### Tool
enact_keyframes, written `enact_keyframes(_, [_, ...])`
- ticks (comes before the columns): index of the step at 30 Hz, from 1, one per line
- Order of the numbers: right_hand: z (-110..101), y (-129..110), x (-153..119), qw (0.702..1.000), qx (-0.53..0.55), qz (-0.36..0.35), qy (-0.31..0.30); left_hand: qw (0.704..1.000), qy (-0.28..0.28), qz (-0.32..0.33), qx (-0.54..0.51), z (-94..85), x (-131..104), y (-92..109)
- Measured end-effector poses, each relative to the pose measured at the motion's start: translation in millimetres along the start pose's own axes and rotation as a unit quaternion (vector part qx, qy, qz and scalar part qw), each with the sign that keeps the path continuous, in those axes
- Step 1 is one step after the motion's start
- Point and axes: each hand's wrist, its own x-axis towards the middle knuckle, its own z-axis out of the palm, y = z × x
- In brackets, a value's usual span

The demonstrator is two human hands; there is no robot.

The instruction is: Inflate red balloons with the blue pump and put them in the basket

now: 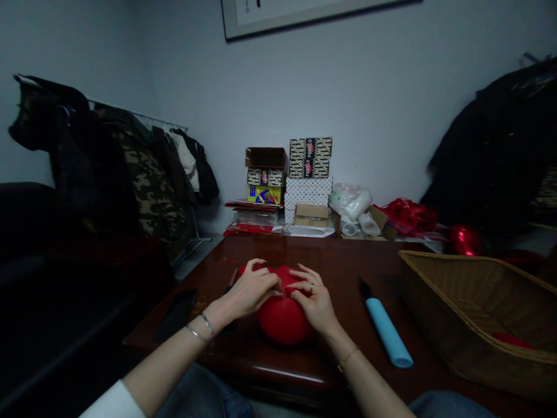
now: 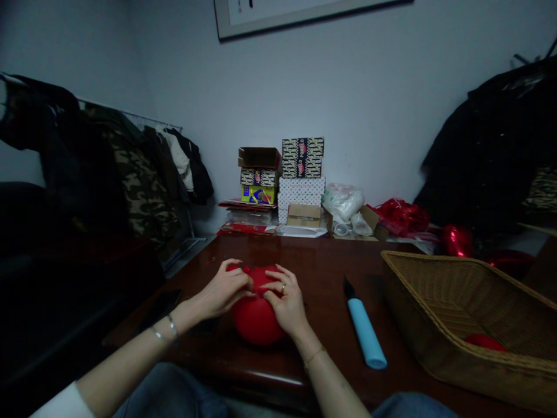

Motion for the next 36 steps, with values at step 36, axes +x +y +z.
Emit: enact_keyframes(36, [13,-9,-4,0.991,-0.13,-0.034,-0.002,0.943,0.204,-0.189,-0.184,53.0,8,8])
